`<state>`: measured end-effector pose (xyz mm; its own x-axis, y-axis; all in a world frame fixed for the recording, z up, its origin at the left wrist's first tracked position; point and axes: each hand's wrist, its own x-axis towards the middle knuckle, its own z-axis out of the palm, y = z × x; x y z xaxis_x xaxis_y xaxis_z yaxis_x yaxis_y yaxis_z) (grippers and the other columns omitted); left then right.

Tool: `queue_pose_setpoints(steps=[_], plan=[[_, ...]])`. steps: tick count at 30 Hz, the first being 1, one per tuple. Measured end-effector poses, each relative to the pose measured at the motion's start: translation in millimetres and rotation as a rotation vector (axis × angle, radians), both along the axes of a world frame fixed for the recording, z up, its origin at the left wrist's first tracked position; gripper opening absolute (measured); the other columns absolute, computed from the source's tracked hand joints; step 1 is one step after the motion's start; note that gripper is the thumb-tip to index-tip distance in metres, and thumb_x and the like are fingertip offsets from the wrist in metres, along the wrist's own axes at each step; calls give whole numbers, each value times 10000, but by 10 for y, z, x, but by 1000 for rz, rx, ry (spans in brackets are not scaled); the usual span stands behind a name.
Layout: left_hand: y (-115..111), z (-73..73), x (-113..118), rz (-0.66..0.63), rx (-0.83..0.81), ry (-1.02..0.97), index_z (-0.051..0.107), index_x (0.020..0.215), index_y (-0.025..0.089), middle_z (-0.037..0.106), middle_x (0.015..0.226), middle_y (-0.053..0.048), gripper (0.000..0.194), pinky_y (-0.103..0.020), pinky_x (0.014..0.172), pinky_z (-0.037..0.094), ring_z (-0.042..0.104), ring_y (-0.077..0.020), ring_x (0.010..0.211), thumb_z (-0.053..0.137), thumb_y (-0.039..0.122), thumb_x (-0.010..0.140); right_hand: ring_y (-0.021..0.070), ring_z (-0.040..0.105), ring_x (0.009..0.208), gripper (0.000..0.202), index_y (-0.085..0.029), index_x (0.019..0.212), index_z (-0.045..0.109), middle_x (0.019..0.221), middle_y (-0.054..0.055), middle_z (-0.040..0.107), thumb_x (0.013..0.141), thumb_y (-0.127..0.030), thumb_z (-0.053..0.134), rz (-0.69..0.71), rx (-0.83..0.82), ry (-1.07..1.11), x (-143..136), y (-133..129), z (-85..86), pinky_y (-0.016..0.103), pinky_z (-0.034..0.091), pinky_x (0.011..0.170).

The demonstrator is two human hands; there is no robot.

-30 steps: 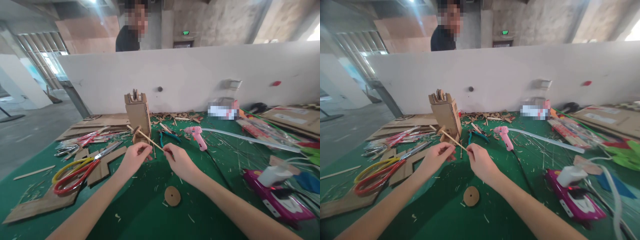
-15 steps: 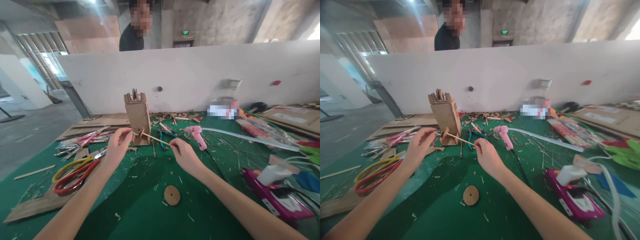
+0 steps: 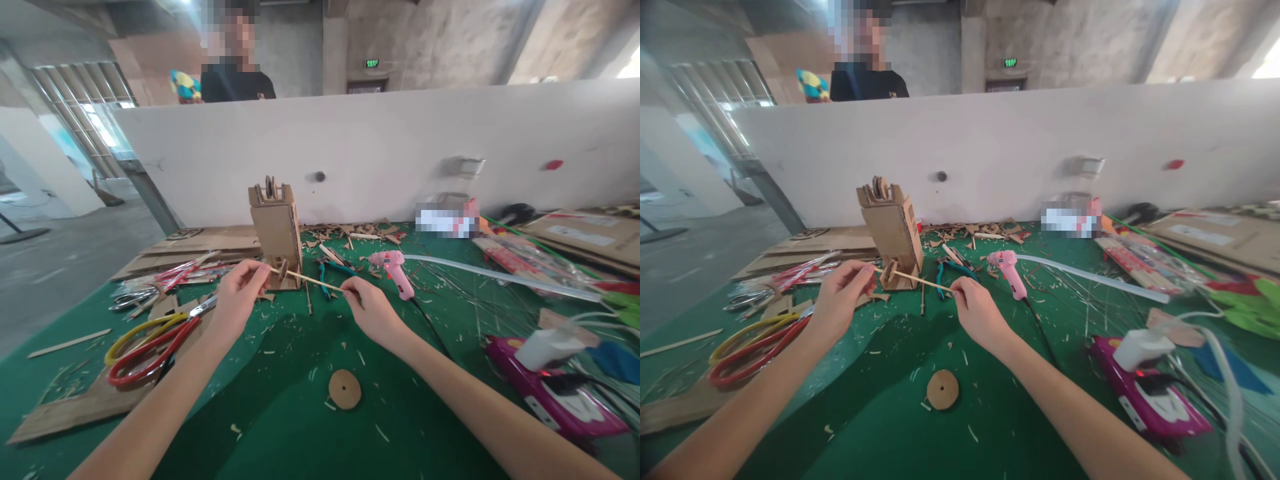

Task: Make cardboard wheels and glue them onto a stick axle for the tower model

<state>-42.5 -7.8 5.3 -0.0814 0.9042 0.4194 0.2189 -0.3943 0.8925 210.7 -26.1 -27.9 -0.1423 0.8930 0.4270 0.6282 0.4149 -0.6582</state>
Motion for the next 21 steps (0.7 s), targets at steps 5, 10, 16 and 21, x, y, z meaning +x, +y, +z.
queue_pose_setpoints(steps=[5,10,16,21], plan=[[-28,12,22,-11,35,12,625,790,185,563,661,10,235,-219,528,415,511,-119,588,618,417,831,178,542,727,156,-196,869,553,838,47,614,905,-191,402,0,-27,7,7,9,-2,291,397,662],[-57,32,32,-8,82,24,637,814,196,541,641,13,225,-224,512,407,489,-118,564,606,417,846,161,494,661,159,-205,862,550,767,14,577,911,-239,402,38,-103,63,-6,-9,-10,275,367,615],[-110,67,52,-8,222,87,624,1120,244,584,894,-36,305,-232,591,461,555,-150,784,611,386,851,153,496,679,177,-211,895,570,802,1,596,914,-279,407,101,-188,174,-1,33,-83,264,378,620],[-116,19,92,-126,218,116,510,1269,273,556,1175,-74,514,-279,746,516,543,-206,1063,689,328,790,163,540,746,191,-202,908,581,846,18,626,915,-285,410,131,-208,204,0,47,-98,282,408,679]])
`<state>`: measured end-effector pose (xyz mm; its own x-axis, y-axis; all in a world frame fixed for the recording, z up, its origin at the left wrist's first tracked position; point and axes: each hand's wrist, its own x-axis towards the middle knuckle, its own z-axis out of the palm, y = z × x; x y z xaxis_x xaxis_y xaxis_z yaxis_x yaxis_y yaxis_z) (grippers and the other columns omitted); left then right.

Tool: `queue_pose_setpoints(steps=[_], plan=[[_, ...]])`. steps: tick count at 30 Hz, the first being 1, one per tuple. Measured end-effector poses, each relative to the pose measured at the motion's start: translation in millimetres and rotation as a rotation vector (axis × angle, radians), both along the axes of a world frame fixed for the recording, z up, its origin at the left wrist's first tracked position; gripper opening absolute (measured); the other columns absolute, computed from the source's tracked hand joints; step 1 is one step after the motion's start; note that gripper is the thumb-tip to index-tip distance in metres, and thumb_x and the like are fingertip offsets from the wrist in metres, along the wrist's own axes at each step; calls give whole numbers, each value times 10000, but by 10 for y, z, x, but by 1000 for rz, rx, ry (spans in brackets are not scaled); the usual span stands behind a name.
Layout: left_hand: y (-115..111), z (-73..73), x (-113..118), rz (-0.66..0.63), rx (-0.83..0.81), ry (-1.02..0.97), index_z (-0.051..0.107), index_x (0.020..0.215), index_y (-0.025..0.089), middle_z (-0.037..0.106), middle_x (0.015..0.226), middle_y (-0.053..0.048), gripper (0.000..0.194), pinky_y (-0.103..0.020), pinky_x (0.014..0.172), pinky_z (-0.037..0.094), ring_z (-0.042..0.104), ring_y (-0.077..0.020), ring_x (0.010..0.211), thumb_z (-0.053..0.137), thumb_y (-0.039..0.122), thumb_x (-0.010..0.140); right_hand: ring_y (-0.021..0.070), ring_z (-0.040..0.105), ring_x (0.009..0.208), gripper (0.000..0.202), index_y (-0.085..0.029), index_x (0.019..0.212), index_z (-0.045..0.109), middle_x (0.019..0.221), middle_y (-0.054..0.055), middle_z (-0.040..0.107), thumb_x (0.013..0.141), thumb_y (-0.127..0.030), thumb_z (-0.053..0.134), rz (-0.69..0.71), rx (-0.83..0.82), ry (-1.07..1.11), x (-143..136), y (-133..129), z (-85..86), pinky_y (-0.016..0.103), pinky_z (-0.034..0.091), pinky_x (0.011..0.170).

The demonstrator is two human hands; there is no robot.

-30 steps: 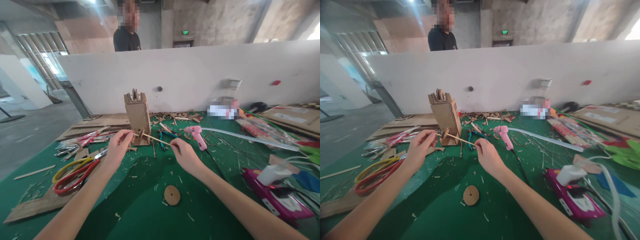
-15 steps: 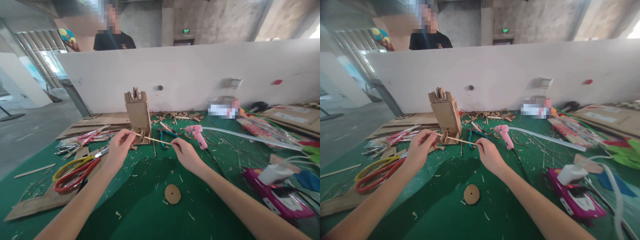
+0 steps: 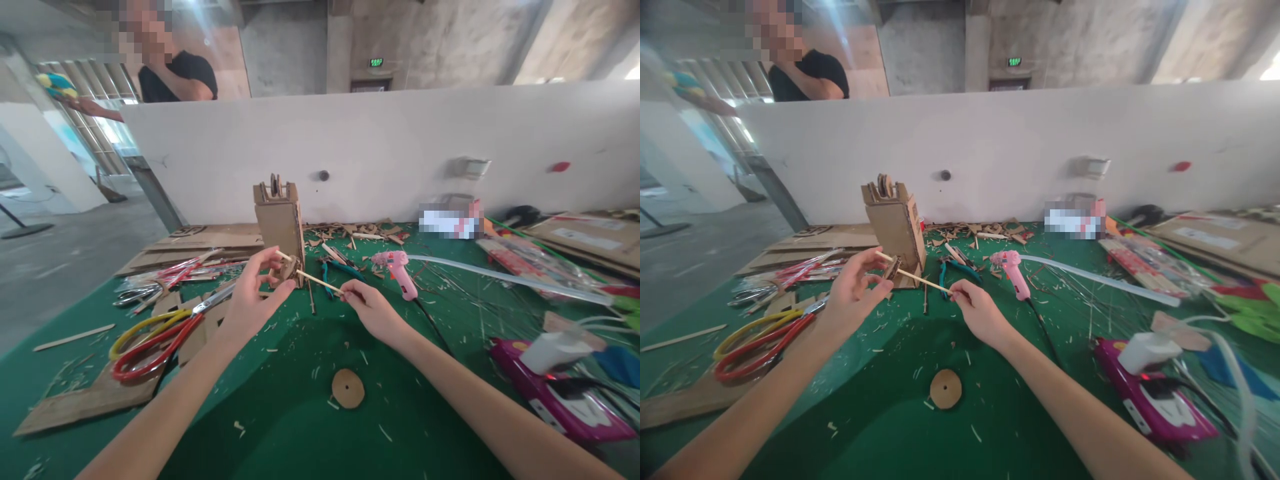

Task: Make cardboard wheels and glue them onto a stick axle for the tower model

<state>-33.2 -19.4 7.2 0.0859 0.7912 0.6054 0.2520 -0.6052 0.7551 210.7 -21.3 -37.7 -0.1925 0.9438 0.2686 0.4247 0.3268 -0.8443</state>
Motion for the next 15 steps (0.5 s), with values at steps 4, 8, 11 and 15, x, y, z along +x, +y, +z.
queue_pose_setpoints(steps=[4,8,11,15], plan=[[-13,-1,22,-2,-118,-3,520,1242,261,582,1143,-73,491,-288,702,541,591,-204,992,684,353,788,164,541,733,209,-198,917,590,841,22,634,920,-296,406,8,-7,-27,-5,-11,1,286,408,661],[-17,28,35,-1,-148,-30,508,1228,229,596,1101,-76,504,-305,713,550,603,-211,985,686,364,775,163,540,733,208,-199,909,596,830,19,635,918,-299,413,-6,19,-32,-1,-13,-7,285,410,661],[6,8,33,-4,-175,-46,492,1232,218,602,1089,-76,530,-309,708,547,610,-212,975,693,368,765,148,496,651,217,-197,906,601,785,12,611,911,-310,416,-48,34,-32,1,-16,1,269,385,587],[54,-42,6,-27,-227,-73,437,1306,214,609,1144,-96,636,-328,774,538,597,-229,1054,700,401,759,139,453,572,219,-199,914,594,732,4,575,898,-328,418,-123,17,4,7,-19,32,257,350,514]])
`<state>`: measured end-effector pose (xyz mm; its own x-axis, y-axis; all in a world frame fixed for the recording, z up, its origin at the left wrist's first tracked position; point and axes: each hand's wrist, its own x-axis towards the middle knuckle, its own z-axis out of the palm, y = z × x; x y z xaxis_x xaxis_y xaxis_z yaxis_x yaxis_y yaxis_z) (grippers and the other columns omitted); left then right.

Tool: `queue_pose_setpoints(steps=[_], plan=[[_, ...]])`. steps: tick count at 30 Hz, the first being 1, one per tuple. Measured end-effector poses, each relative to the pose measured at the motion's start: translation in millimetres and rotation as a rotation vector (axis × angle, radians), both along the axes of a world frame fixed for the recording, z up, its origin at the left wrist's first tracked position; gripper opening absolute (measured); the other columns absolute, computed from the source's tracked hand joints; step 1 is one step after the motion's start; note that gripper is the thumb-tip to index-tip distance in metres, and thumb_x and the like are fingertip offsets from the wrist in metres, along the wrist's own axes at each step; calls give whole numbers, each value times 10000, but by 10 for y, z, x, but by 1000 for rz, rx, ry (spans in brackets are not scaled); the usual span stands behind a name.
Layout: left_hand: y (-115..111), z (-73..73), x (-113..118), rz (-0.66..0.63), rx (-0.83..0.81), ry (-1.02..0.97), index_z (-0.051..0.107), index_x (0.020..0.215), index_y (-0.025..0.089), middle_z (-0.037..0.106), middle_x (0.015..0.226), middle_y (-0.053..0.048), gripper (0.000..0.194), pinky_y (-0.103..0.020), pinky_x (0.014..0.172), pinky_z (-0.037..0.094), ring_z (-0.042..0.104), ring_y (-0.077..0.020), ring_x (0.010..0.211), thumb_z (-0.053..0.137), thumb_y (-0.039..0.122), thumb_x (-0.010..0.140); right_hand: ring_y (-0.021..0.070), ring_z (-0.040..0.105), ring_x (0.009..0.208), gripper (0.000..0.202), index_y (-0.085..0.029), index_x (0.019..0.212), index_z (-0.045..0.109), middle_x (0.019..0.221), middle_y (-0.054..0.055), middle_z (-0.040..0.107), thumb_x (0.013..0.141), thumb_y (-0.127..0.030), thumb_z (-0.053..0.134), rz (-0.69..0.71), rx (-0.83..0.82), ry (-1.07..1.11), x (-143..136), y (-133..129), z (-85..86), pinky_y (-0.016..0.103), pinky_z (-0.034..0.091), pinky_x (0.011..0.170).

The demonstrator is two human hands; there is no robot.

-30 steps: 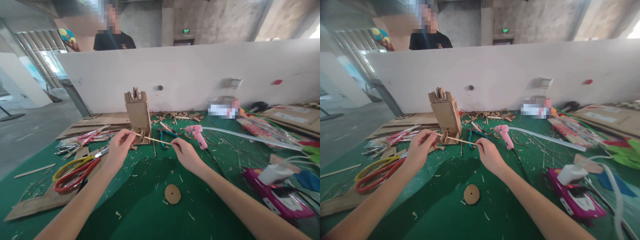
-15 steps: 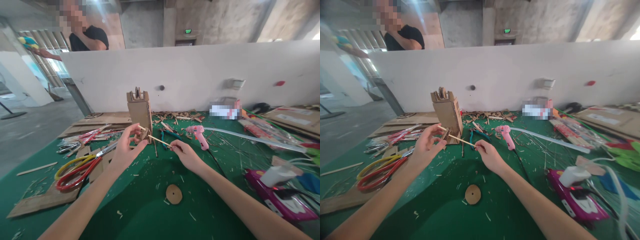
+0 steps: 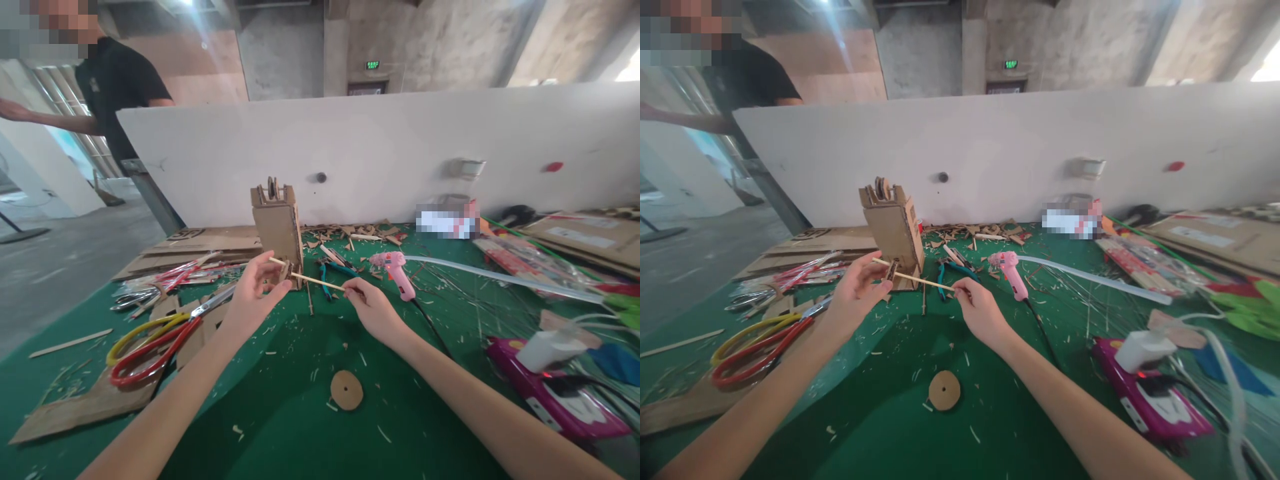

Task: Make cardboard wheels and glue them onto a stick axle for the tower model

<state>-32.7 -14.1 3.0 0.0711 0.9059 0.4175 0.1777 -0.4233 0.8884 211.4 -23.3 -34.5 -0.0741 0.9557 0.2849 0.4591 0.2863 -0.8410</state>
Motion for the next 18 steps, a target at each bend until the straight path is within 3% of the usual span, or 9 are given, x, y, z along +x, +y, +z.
queue_pose_setpoints(steps=[2,8,11,13,18], plan=[[29,-16,-27,31,-26,12,422,1330,210,603,1199,-114,634,-350,827,522,582,-239,1106,657,450,792,140,449,557,217,-198,920,586,743,10,577,892,-333,418,-41,2,25,8,7,7,261,347,498],[253,-190,-221,340,-87,120,448,1311,193,554,1332,-158,565,-432,1007,417,520,-267,1238,499,541,870,160,503,624,207,-197,940,583,783,26,592,869,-344,456,-74,36,91,12,40,-36,271,383,526],[418,-378,-351,323,-180,309,392,1371,151,492,1404,-205,651,-446,1035,390,487,-299,1286,547,492,839,158,516,631,192,-199,934,585,762,16,584,858,-337,476,-34,44,122,-18,28,-42,269,387,537],[501,-479,-405,270,-172,428,460,1320,137,528,1372,-203,600,-434,1024,404,511,-304,1266,561,451,818,151,505,610,190,-198,934,580,717,3,564,860,-339,476,-9,30,147,-41,11,-31,265,382,528],[568,-532,-375,232,-51,525,608,1110,181,687,1150,-124,383,-420,932,475,640,-281,1068,565,388,792,135,479,564,197,-193,927,581,669,-10,545,864,-341,468,15,12,159,-73,-18,-1,253,372,497]])
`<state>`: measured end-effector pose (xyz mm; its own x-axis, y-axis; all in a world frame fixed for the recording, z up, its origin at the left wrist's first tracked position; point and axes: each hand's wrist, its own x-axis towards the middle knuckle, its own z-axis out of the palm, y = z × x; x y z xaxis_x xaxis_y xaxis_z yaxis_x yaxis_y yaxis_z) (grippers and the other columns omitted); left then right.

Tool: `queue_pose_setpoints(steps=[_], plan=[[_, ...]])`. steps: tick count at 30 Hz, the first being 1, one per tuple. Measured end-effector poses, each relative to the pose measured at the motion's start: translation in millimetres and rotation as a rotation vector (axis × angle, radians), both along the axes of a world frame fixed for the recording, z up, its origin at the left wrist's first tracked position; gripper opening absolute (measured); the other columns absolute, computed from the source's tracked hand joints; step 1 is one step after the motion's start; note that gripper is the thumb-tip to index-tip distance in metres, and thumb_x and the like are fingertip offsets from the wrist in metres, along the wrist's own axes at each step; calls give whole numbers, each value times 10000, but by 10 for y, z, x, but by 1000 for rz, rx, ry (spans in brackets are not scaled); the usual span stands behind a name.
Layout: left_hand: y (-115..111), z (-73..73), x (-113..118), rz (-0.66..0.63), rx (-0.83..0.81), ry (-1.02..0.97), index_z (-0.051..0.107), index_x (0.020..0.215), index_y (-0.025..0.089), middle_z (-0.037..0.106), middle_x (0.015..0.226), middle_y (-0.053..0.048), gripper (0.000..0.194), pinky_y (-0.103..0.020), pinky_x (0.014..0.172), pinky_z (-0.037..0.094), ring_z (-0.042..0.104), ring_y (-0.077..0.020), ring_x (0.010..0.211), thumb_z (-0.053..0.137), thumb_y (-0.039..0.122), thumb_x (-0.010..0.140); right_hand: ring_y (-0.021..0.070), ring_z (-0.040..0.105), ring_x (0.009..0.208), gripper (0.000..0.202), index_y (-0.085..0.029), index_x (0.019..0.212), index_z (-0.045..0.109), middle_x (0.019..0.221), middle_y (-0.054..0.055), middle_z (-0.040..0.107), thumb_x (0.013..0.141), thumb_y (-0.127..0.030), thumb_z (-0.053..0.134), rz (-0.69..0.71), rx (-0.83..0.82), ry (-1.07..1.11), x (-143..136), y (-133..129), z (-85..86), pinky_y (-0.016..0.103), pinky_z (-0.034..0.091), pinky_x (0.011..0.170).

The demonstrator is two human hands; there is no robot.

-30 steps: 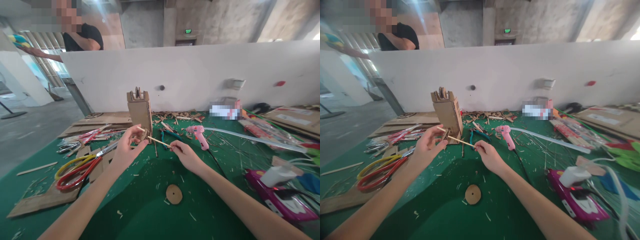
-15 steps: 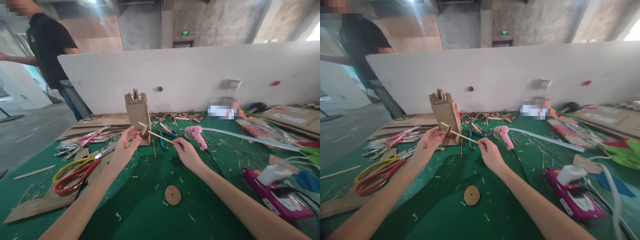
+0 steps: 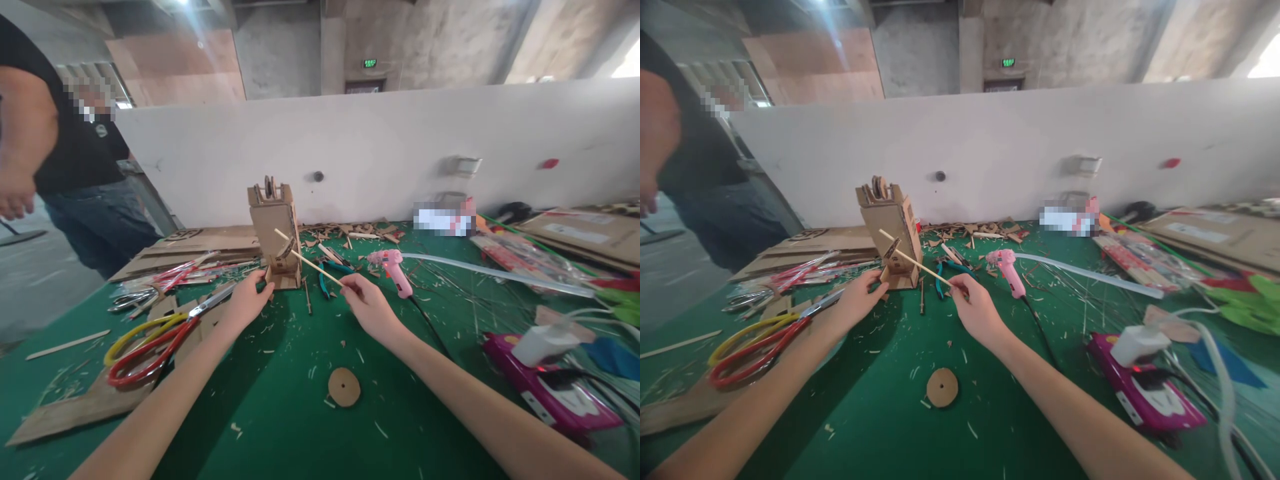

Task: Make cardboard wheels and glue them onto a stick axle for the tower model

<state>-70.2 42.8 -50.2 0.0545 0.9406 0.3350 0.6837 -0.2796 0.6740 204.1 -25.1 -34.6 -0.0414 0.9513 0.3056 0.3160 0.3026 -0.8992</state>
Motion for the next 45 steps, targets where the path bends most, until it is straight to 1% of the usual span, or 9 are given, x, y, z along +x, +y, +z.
queue_pose_setpoints(steps=[8,17,20,24,27,30,35,39,45], plan=[[-160,83,241,36,68,33,634,968,192,734,991,-98,245,-402,867,504,686,-274,951,547,348,800,146,522,630,253,-187,950,622,766,20,608,887,-337,428,-14,20,-84,-12,10,-18,258,402,541],[-341,71,469,70,62,115,631,1001,224,744,959,-68,231,-358,771,517,702,-267,863,527,351,838,128,516,571,239,-184,958,614,766,24,607,883,-335,444,38,-28,-24,-65,-24,-2,241,394,472],[-410,110,477,79,80,263,623,1049,186,728,973,-113,283,-389,761,506,676,-299,904,508,364,862,130,536,590,215,-186,965,594,780,28,601,872,-324,458,51,-41,31,-66,-1,-39,237,414,466],[-620,249,542,99,372,579,614,1051,148,691,939,-150,307,-436,776,467,609,-348,983,497,380,887,140,583,660,190,-194,993,544,884,48,609,830,-242,456,49,-34,118,-57,30,-90,236,446,476],[-792,341,638,-95,539,746,601,1048,174,670,900,-98,224,-349,682,455,631,-243,808,426,255,934,150,605,680,201,-193,992,537,874,49,625,814,-183,444,87,-22,79,-76,-18,-61,241,457,495],[-900,381,718,-251,677,875,505,1255,186,640,1098,-115,374,-338,705,457,628,-230,898,371,98,917,148,606,678,187,-195,939,558,798,28,638,813,-124,440,175,48,-67,-130,-125,16,250,468,558],[-955,445,748,-298,712,985,497,1266,163,658,1099,-104,426,-353,746,435,604,-227,918,369,27,883,119,578,558,194,-208,906,562,742,-8,636,820,-95,430,245,-25,-76,-240,-224,51,240,472,537],[-928,503,716,-318,713,1008,567,1152,146,679,966,-96,321,-360,697,391,592,-244,885,401,50,895,159,648,755,173,-204,971,593,845,28,672,892,-185,440,279,-44,-16,-270,-208,32,274,532,651],[-749,502,479,-242,669,994,612,1028,141,675,998,-91,233,-377,768,374,574,-262,958,463,46,877,284,550,1033,314,-150,1185,619,1108,125,638,908,-274,536,-9,265,-788,-144,-179,108,446,460,892]])
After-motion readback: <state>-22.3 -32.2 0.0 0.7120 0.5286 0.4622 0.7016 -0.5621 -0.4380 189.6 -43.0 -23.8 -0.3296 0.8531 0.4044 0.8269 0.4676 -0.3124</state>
